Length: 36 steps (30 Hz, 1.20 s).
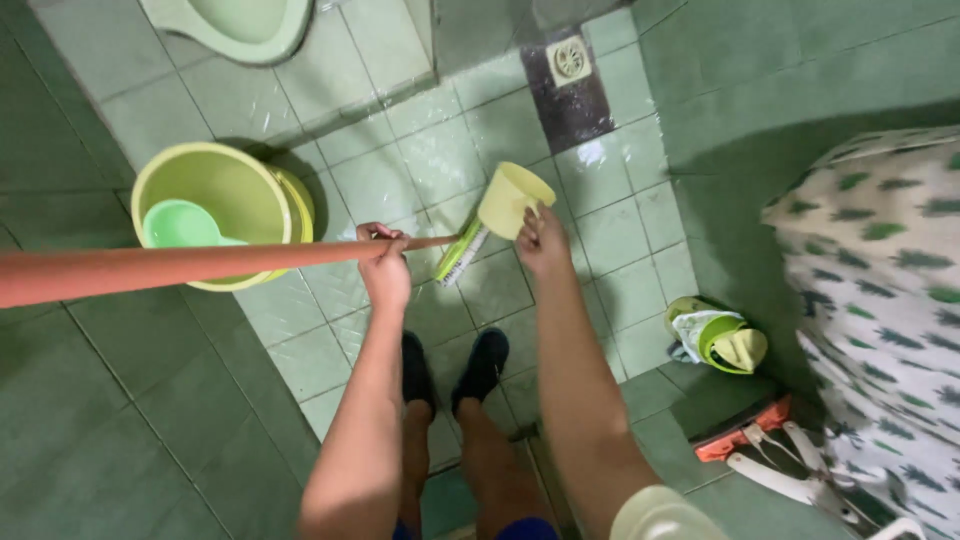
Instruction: Cleaning a bathroom floor by pouring water from a bucket with a ladle and scrubbing with a squeegee.
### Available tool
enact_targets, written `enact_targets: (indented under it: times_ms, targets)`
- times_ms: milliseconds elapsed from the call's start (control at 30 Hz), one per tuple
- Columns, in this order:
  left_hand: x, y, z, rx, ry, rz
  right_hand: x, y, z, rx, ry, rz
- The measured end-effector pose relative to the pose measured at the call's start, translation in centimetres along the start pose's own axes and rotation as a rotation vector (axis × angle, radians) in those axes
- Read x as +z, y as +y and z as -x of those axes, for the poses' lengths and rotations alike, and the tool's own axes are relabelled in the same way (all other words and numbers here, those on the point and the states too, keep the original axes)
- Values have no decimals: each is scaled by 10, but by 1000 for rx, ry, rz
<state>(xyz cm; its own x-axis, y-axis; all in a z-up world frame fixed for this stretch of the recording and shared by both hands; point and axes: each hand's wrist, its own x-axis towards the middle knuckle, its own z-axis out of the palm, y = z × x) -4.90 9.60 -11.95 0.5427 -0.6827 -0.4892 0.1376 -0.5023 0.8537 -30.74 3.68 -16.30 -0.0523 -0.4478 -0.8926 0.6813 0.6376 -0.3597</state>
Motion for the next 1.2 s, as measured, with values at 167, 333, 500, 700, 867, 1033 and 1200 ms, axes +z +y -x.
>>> enact_targets:
  times_ms: [167,333,500,700,867,1033,1200]
  targets:
    - [12,51,23,21,-74,-60,13,-35,98,-86,16,62]
    - [24,138,64,47,-195,-277,32,-68,174,-214,9,159]
    - [22,214,75,-38,-158,-358,70,-117,255,-360,-55,151]
    - [-4,300,84,18,-188,-369,161,-188,342,-572,-226,215]
    - [-6,342,69,49,-263,-413,250,-227,300,-670,-353,149]
    - [-23,329,30,-55,-325,-497,321,-227,254,-680,-351,202]
    - [-28,331,-9,14,-391,-563,367,-227,231,-678,-278,255]
